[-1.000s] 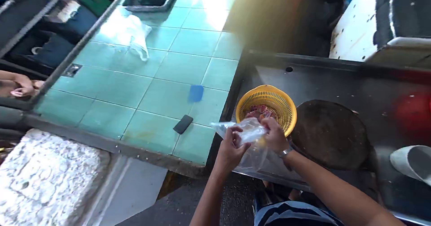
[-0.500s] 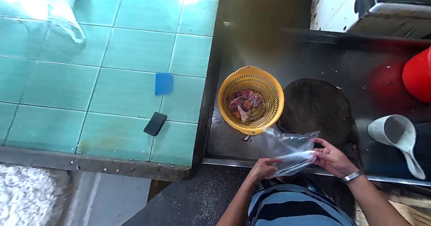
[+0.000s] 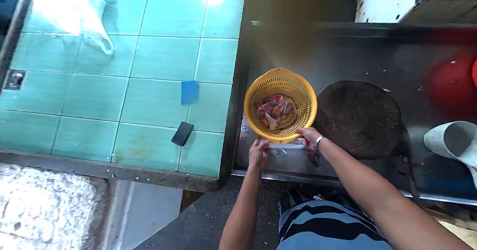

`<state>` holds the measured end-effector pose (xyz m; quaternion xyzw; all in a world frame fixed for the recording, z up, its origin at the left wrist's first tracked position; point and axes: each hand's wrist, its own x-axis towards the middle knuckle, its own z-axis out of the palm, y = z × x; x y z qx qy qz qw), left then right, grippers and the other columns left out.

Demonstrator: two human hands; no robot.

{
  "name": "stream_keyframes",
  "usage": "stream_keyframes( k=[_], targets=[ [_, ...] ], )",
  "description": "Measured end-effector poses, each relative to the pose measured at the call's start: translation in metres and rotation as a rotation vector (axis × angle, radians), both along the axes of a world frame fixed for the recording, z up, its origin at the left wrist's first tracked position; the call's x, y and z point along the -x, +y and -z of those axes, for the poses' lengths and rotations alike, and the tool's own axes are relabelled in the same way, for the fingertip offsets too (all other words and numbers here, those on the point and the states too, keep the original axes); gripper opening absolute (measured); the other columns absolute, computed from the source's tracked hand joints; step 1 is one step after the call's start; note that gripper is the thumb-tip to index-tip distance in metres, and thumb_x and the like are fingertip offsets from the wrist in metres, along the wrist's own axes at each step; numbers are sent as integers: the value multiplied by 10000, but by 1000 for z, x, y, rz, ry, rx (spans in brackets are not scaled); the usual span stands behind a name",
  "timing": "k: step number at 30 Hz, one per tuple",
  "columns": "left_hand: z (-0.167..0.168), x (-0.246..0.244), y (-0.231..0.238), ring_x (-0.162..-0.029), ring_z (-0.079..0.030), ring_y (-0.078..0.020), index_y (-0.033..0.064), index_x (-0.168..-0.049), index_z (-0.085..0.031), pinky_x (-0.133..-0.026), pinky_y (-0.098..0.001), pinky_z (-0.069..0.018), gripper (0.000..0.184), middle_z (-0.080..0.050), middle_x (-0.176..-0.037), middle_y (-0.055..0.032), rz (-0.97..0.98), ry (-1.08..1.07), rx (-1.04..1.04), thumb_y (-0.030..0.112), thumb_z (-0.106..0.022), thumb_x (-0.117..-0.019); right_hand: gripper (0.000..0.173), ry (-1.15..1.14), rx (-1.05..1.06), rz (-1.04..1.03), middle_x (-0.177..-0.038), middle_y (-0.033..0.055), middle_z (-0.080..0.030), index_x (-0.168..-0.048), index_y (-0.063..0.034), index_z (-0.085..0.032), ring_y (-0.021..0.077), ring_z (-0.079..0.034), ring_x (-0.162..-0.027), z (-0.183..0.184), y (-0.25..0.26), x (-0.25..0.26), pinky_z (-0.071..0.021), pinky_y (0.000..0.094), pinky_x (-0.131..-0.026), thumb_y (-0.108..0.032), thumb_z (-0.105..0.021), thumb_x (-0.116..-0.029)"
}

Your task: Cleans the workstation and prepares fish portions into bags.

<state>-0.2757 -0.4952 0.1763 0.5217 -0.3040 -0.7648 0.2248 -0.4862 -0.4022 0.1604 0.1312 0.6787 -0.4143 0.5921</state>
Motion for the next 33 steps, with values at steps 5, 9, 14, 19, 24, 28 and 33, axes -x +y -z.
stream_keyframes(
  k=[5,9,14,19,24,28,33],
  targets=[
    [-1,25,-5,-710,-638,-173,6,-1209,-553,-669,-336,-575,228,-641,-868,-101,-83,-42,-116,44,-582,-986,360,197,136,47,-796,111,-633,-1249,15,-549,165,-602,-554,5,24,-3,-567,324,-545,-208,-664,-991],
    [1,42,-12,-587,-565,-128,48,-1246,-542,-571,-295,-531,265,-621,-804,-72,104,-65,-161,83,-591,-989,378,344,259,93,-791,130,-658,-1284,53,-516,186,-649,-584,-3,46,5,-610,347,-600,-180,-654,-1020],
    [-36,77,-51,-593,-575,-95,109,-1213,-526,-581,-272,-529,186,-596,-741,-4,392,11,-41,134,-503,-1030,235,561,455,120,-704,106,-658,-1156,60,-595,194,-665,-586,-37,26,42,-624,373,-644,-127,-635,-1020],
    [-63,87,-65,-609,-562,-103,152,-1365,-480,-603,-287,-534,344,-582,-768,-3,466,90,31,108,-494,-1025,248,552,543,230,-732,80,-656,-1167,5,-612,184,-653,-606,-48,9,64,-615,383,-657,-179,-671,-1011],
    [-78,93,-54,-612,-596,-136,98,-1056,-586,-614,-306,-541,128,-612,-715,-24,379,116,7,85,-459,-1040,273,832,323,-60,-1069,186,-675,-1247,71,-611,221,-670,-955,-59,7,77,-565,375,-880,-68,-571,-1015],
    [-78,89,-47,-661,-590,-93,82,-1004,-585,-647,-249,-519,187,-609,-755,4,525,122,109,62,-405,-1048,468,885,137,-363,-1460,279,-528,-1466,47,-476,370,-502,-1379,-60,12,90,-384,501,-1161,-86,-575,-1028],
    [-90,106,-20,-722,-625,-172,137,-1405,-527,-659,-340,-547,393,-658,-911,-91,289,-36,171,107,-546,-1014,292,905,305,68,-912,185,-700,-1222,44,-618,240,-698,-774,-77,25,77,-604,391,-734,-156,-608,-1008]
  ],
)
